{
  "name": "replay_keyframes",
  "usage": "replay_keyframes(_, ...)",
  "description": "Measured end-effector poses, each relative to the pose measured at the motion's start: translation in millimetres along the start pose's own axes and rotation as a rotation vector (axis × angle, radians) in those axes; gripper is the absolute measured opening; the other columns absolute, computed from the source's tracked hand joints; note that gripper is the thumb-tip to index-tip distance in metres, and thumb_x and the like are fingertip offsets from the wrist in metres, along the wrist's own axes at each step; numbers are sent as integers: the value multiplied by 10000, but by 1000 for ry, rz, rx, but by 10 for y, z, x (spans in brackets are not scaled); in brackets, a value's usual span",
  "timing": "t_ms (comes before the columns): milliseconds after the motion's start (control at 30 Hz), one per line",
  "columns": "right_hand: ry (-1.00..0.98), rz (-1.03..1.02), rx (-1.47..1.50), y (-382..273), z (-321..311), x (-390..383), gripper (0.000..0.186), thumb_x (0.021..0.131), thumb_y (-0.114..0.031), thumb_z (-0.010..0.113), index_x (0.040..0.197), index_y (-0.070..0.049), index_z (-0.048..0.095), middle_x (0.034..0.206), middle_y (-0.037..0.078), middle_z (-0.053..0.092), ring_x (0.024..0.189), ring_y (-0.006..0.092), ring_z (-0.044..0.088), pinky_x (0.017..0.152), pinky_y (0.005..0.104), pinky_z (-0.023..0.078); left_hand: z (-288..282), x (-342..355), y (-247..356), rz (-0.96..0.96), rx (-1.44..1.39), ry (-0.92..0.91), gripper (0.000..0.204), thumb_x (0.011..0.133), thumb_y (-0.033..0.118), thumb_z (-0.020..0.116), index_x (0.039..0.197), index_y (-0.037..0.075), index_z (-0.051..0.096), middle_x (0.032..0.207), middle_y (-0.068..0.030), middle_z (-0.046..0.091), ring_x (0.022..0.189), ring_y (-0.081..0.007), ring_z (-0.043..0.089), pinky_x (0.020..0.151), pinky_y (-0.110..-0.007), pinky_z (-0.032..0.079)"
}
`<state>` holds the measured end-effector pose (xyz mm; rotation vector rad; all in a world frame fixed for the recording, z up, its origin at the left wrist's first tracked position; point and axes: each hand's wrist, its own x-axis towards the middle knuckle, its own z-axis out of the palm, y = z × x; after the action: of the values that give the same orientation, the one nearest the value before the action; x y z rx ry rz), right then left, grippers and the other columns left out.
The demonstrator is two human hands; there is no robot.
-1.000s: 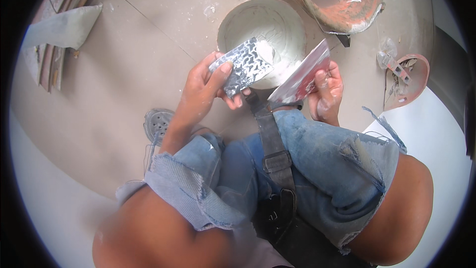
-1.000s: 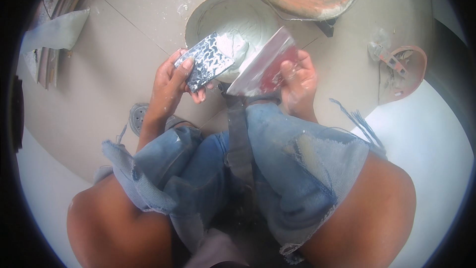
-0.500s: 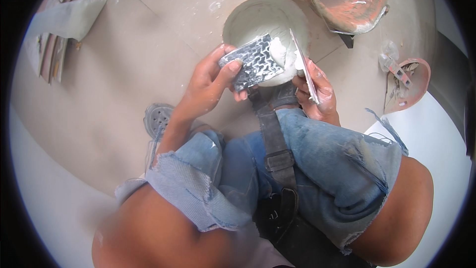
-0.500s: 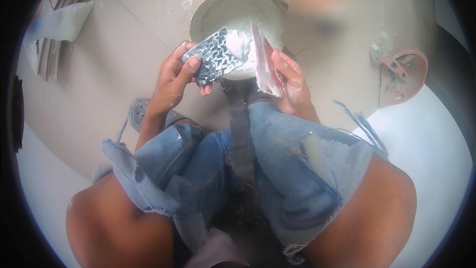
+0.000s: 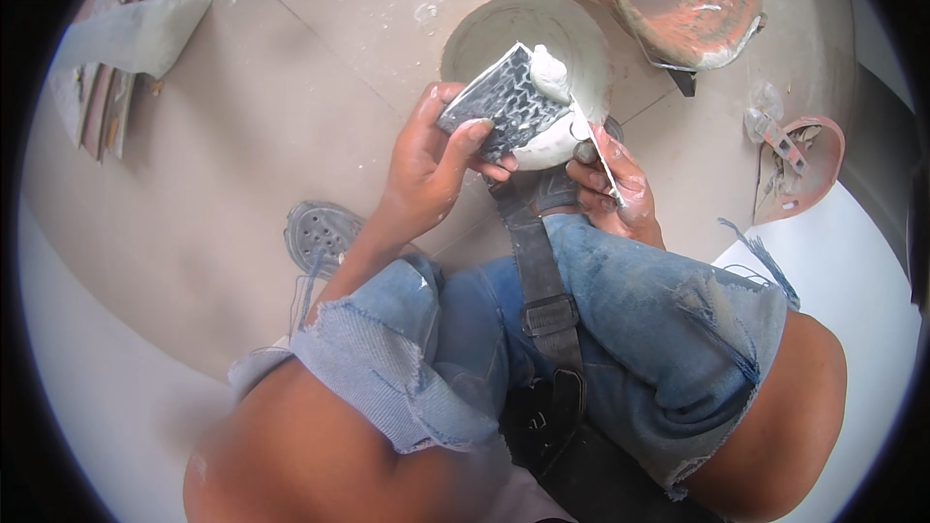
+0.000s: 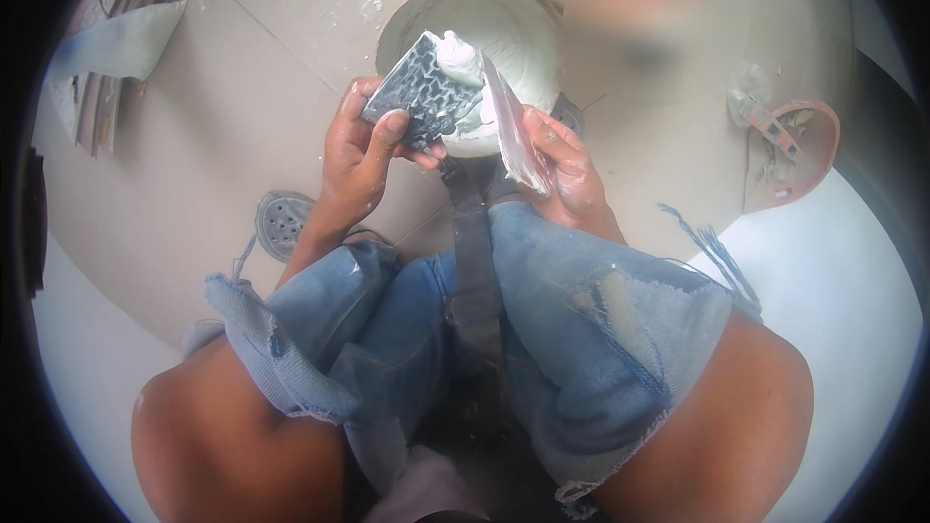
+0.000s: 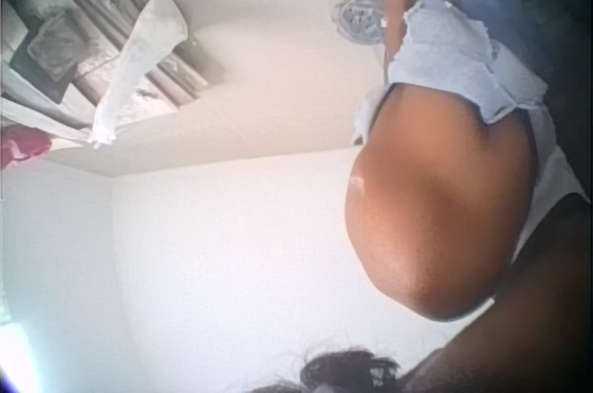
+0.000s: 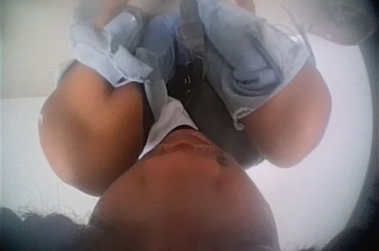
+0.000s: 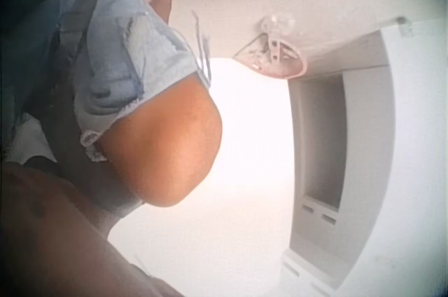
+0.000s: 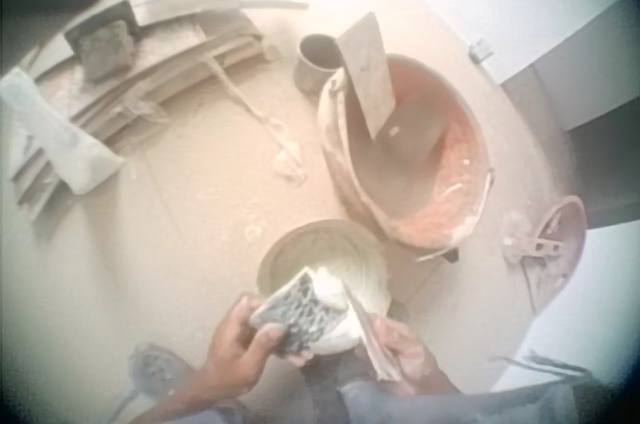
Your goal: The person scoops white paste from a metal bowl using a trowel and applies it to a patterned rectangular tile. They repeatedly smooth the paste onto the tile surface.
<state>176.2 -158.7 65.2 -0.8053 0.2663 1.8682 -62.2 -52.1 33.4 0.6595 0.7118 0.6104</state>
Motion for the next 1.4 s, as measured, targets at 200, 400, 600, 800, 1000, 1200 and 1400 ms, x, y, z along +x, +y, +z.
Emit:
replay_keyframes(200,149,-1,-123,27,97,35,406,1109,-314,594,1372,-5,584,1115,25,706,984,82,652,833,256,520,-24,-14,-36,0,42,-20,331,1120,170,535,1348,-44,428,1103,-229,704,889,-274,763,736,-351,678)
replay_keyframes(400,300,33,-181,-17,105,55,380,1089,-313,628,1345,-32,623,1092,-15,708,944,37,631,704,214,483,10,-53,1,-56,-67,-42,294,1112,128,531,1332,-51,454,1115,-221,692,891,-260,763,726,-321,682)
replay_keyframes(600,428,6,-135,-64,8,35,309,1061,-298,679,1291,-94,661,1069,-51,700,918,33,619,664,197,452,24,-62,32,-46,-92,18,443,1090,367,608,1300,8,457,1031,-275,729,786,-294,775,625,-328,668)
replay_keyframes(800,471,-185,-122,-10,161,31,336,1081,-271,652,1335,-54,611,1135,11,707,996,89,652,791,250,511,-44,-89,108,-49,1,82,477,1089,399,603,1279,-15,462,991,-274,737,767,-280,776,592,-300,651)
replay_keyframes(1000,378,-216,-96,-14,260,42,344,1099,-240,620,1374,-38,581,1186,40,709,1042,128,676,882,295,538,-55,-80,54,-72,-42,94,493,1088,385,609,1297,-34,453,1003,-272,736,776,-274,776,596,-295,654)
replay_keyframes(1200,409,-125,-79,15,161,117,268,1124,-210,557,1299,-10,593,1045,32,710,917,95,718,633,195,621,9,-68,89,-93,-93,-34,350,1125,234,529,1313,-51,454,1056,-264,735,841,-275,776,667,-313,673)
replay_keyframes(1400,466,-252,-209,33,224,134,270,1117,-188,575,1309,2,566,1155,89,719,994,141,724,887,298,624,-28,-105,76,-67,-107,-23,374,1134,259,509,1317,-60,445,1043,-266,736,829,-275,776,668,-311,672)
